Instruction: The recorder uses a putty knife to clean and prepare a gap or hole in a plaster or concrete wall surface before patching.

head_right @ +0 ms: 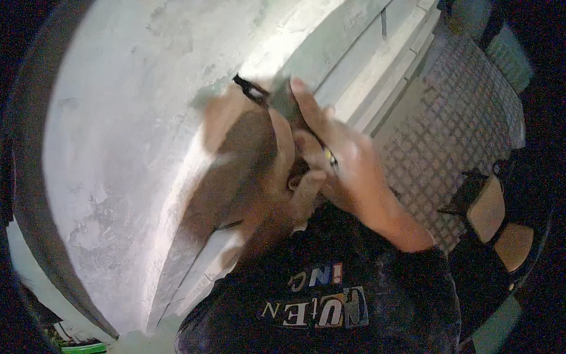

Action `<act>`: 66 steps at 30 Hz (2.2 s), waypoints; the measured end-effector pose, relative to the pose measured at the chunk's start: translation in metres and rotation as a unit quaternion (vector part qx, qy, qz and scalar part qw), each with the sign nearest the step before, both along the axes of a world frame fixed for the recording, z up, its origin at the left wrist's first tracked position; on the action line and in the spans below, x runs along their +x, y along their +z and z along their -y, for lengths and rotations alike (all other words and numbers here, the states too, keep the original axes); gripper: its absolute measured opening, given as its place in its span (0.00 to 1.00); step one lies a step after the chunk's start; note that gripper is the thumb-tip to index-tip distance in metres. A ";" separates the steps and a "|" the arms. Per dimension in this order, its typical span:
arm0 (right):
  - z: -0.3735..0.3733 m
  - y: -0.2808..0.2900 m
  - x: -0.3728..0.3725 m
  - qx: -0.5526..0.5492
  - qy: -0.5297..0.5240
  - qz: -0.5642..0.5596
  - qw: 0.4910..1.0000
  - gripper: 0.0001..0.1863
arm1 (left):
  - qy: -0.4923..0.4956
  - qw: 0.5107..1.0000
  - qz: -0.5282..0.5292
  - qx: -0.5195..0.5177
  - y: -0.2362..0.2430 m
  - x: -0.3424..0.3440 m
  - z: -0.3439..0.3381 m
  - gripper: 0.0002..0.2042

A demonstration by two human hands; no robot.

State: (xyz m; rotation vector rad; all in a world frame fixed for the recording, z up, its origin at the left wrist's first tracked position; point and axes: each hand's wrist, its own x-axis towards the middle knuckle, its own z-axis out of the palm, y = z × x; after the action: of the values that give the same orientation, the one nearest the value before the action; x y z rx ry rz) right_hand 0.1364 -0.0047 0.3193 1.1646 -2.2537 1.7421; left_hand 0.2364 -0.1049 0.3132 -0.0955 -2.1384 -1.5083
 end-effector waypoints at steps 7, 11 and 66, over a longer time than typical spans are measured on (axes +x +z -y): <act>-0.002 -0.008 0.000 -0.054 0.047 0.031 0.997 0.34 | -0.055 0.991 -0.118 -0.021 -0.018 -0.012 -0.002 0.36; -0.009 -0.011 0.001 -0.004 0.053 0.004 0.999 0.33 | -0.007 0.986 -0.066 0.151 -0.017 -0.008 -0.017 0.32; -0.002 -0.008 -0.009 -0.028 0.030 -0.130 0.991 0.29 | 0.029 0.995 -0.028 0.096 -0.021 -0.004 -0.012 0.36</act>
State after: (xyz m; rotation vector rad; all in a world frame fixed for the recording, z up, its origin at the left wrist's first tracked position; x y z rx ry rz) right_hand 0.1274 -0.0024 0.3116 1.3720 -2.0267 1.5570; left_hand 0.2323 -0.0925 0.2925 -0.0090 -1.9247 -1.6490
